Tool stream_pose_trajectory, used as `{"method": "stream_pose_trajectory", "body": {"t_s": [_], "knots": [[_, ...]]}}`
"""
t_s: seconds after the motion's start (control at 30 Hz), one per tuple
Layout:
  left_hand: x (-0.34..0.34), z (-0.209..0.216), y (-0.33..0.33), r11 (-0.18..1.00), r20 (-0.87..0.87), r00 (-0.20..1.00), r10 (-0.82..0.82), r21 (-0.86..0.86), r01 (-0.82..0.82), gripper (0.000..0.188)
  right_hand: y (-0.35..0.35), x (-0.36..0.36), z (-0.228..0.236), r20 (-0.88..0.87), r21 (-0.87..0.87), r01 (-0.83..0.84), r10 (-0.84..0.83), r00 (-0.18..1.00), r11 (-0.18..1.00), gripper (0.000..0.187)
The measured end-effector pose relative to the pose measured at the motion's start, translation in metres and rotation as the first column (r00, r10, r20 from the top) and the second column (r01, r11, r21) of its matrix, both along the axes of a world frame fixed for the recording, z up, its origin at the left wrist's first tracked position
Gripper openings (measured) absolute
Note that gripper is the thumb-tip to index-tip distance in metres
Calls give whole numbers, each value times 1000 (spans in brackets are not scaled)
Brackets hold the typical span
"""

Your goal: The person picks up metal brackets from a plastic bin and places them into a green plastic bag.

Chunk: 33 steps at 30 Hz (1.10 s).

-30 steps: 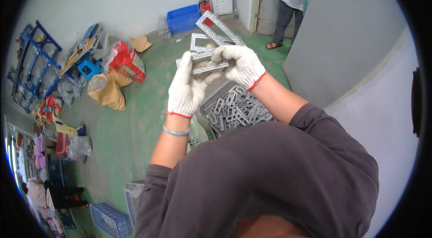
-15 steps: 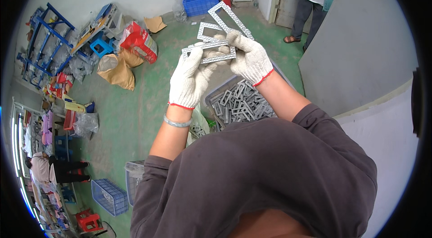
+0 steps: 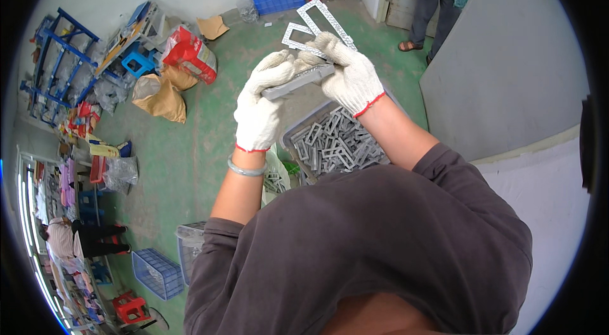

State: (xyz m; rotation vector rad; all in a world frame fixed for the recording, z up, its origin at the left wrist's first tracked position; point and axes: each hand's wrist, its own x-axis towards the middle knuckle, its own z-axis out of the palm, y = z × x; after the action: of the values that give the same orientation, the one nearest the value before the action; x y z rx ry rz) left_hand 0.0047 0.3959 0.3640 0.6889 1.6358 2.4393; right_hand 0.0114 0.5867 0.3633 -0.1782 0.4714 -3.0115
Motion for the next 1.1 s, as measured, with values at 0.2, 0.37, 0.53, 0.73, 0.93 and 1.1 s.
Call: {"method": "stream_pose_trajectory", "body": {"t_s": [0.2,0.37,0.53,0.73,0.93,1.1], "knots": [[14,-10,15,978,-260,954,148,-103,-180,81,-1,4,3,78,272,161,-188,979,949,27],[21,-10,10,961,-211,971,115,-225,-162,91,-2,1,1,52,254,147,-165,985,956,32],[18,-20,-5,959,-274,961,31,-262,-105,64,-8,1,-1,45,223,100,-113,993,970,32],[21,-9,5,902,318,927,-202,429,49,36,-8,-8,-17,-34,154,50,-45,998,987,33],[17,-13,-20,757,469,822,-322,649,-74,31,-8,0,-1,-2,193,-23,24,1000,981,23],[15,-26,-27,720,451,826,-338,689,-82,18,-15,5,2,-89,312,28,0,996,950,33]]}}
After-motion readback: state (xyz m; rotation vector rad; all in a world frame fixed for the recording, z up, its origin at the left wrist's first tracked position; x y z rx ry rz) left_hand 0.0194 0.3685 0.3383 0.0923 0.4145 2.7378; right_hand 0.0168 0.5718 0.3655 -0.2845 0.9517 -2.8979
